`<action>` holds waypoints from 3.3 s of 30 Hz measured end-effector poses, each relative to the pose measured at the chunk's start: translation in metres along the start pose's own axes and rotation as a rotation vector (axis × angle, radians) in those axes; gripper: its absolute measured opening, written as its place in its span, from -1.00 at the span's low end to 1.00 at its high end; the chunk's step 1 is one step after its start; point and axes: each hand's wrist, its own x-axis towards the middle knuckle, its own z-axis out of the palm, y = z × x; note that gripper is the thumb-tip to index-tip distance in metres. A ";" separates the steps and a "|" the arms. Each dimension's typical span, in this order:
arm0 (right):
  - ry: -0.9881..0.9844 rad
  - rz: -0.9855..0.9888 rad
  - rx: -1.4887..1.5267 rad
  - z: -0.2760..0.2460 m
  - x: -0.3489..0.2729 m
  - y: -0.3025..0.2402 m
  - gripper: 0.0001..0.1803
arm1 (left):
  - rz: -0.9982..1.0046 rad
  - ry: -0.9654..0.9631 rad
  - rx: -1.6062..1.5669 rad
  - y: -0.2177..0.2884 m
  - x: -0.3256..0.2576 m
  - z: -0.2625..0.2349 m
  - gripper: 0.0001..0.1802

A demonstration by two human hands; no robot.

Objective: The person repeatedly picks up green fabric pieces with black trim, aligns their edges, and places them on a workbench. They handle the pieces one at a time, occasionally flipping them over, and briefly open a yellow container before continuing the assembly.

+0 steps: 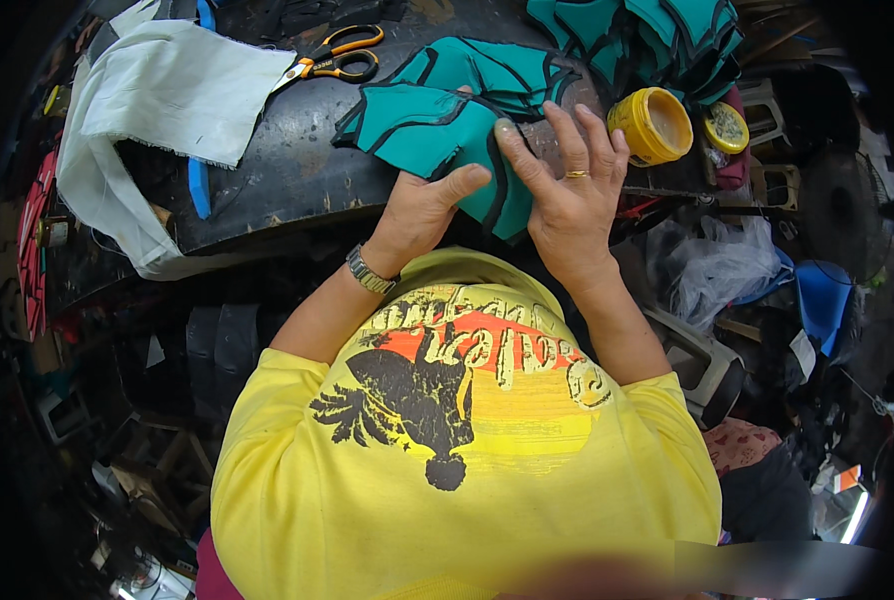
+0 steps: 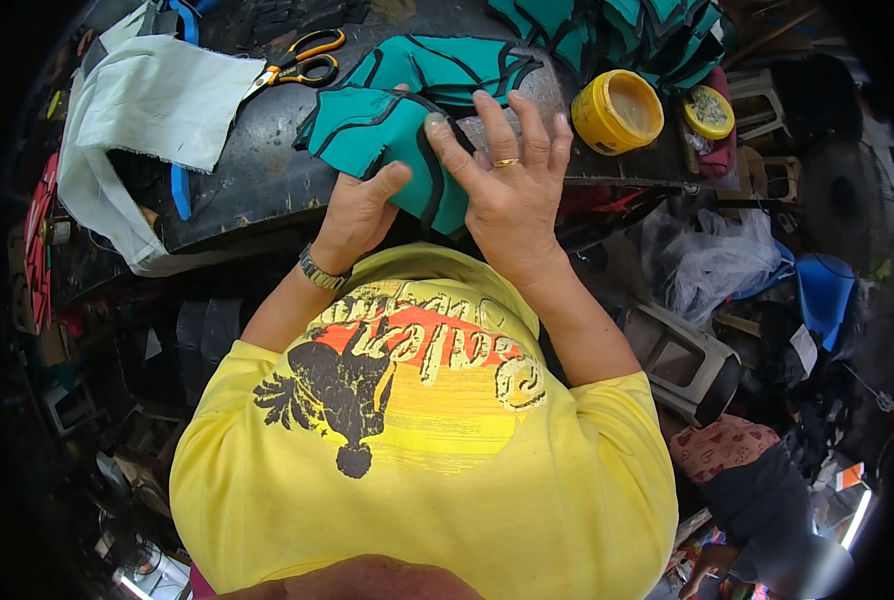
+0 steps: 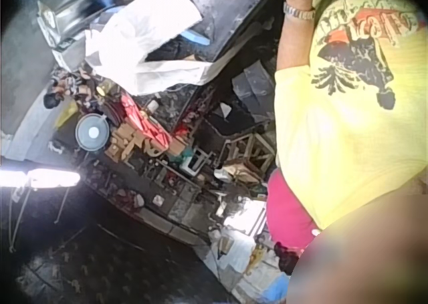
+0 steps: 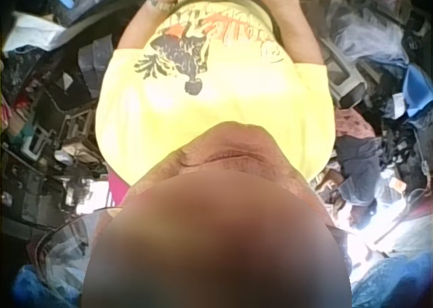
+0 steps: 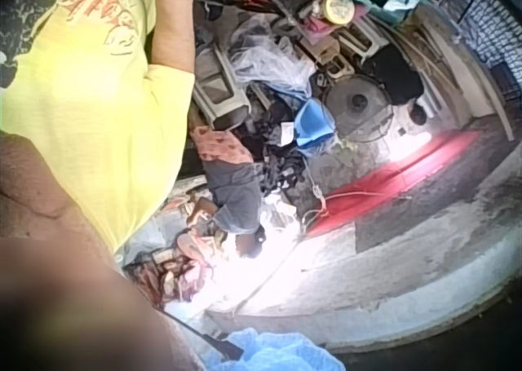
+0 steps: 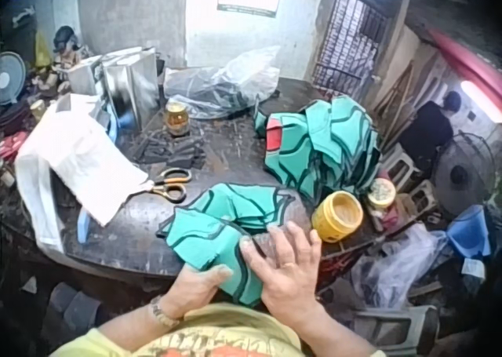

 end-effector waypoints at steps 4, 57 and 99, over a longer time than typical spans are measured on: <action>-0.066 -0.123 0.170 -0.005 -0.003 0.000 -0.37 | -0.002 0.032 -0.032 0.003 0.002 -0.007 -0.09; -0.607 -0.013 0.857 0.056 0.123 0.070 0.27 | 0.168 -0.097 0.706 0.004 -0.012 -0.028 -0.70; -0.215 0.390 -0.461 -0.051 -0.004 0.128 -0.60 | -0.025 0.052 -0.174 0.001 0.034 0.008 -0.63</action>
